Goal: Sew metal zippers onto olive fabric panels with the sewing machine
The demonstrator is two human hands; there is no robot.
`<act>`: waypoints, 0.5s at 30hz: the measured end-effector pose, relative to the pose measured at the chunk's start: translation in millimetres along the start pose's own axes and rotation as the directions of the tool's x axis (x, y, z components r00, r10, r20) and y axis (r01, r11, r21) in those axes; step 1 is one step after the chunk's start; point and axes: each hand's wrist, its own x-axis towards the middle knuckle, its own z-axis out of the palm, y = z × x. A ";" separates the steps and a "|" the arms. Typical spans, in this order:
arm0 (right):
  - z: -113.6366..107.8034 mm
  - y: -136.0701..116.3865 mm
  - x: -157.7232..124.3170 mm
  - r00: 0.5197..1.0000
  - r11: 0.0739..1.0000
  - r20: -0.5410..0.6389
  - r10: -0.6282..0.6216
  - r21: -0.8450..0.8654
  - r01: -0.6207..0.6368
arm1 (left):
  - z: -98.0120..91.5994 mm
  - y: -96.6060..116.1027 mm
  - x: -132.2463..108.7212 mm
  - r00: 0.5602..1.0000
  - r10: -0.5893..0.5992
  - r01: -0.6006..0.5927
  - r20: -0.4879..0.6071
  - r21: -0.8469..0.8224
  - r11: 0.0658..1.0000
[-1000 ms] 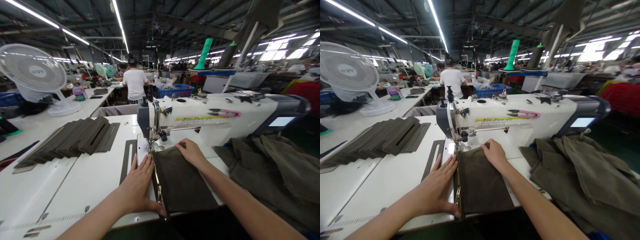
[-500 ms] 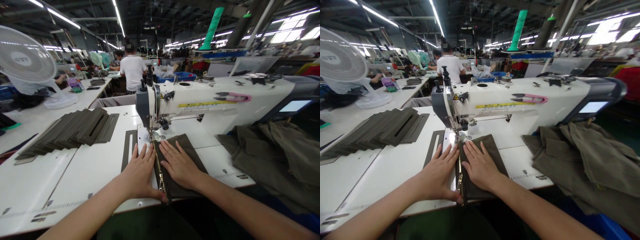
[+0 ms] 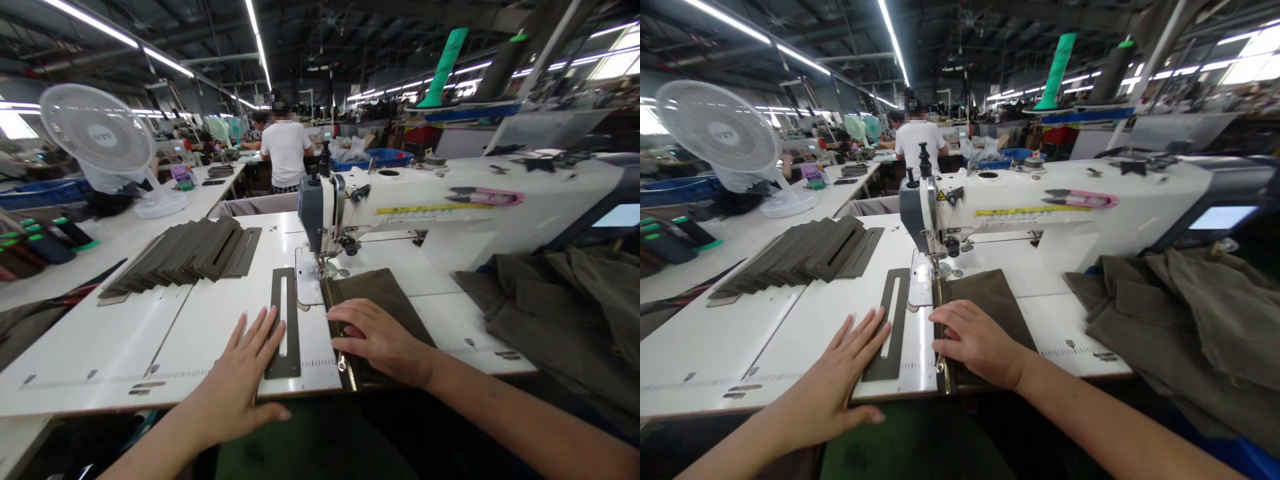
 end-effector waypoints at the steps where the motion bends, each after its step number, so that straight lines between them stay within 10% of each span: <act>1: -0.1 -1.1 0.9 1.000 1.000 0.015 -0.023 0.022 0.022 | 1.0 2.7 -3.8 1.000 -0.001 0.001 -0.018 0.006 1.000; 15: 2.3 -2.3 4.7 0.972 0.921 0.157 0.175 0.322 -0.217 | -3.2 4.3 -0.4 0.995 0.031 -0.043 -0.098 -0.129 0.991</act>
